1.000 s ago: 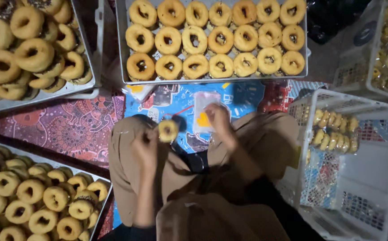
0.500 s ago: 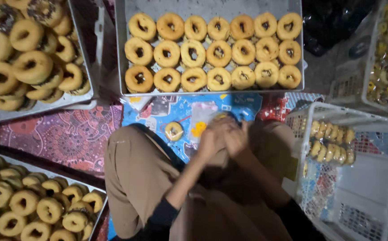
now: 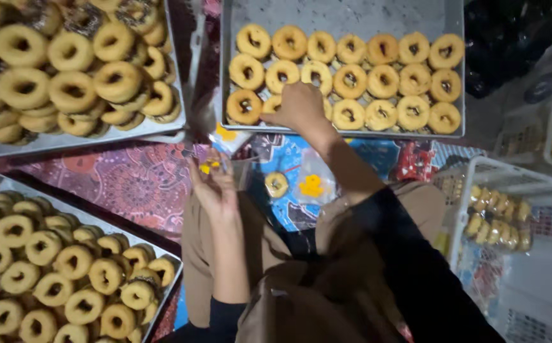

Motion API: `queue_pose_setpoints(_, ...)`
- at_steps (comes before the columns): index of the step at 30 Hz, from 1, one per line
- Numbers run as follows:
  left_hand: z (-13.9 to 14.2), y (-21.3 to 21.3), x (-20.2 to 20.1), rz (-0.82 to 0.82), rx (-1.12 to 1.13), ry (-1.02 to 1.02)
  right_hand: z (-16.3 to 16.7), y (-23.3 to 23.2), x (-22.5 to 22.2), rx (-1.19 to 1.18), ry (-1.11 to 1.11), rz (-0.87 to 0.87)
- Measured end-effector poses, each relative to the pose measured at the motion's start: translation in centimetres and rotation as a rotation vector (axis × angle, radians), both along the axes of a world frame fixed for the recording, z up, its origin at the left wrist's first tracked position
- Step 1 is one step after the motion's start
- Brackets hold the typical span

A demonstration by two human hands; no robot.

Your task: The person picks donuts from metal trays, places them into small plastic bags, and sets the filled bags into a white basket. The person handles both plain and chocolate-topped donuts throughout the clip.

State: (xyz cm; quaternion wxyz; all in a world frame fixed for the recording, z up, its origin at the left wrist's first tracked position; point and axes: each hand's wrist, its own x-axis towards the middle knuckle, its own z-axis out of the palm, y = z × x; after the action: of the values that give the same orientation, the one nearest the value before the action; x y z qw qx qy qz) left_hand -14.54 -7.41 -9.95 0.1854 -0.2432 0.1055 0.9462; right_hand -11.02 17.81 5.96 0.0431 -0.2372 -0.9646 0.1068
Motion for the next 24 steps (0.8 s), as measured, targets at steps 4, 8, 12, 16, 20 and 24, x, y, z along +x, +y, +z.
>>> queue_pose_setpoints(4,1.5,0.8,-0.4,-0.056,0.172,-0.1,1.2,-1.0,4.1,-0.201,0.101,-0.046)
queue_pose_setpoints(8,1.8,3.3,1.6,-0.089,0.313,-0.139,2.1,-7.3,13.4,-0.66,0.501,0.096)
queue_pose_setpoints(12,3.4,5.6,7.7,-0.143,0.27,0.123,1.6,-12.0,18.2,-0.342,0.698,0.097)
queue_pose_setpoints(16,7.1,5.9,10.1,-0.27,0.294,0.312,0.7,-12.7,16.6,-0.255,0.665,0.072)
queue_pose_setpoints(20,10.6,5.9,9.5,-0.142,0.265,0.488,0.5,-12.7,14.2,-0.53,0.649,0.056)
queue_pose_setpoints(24,12.5,6.3,11.7,-0.225,0.31,0.603,0.5,-13.3,14.5,-0.676,0.848,-0.029)
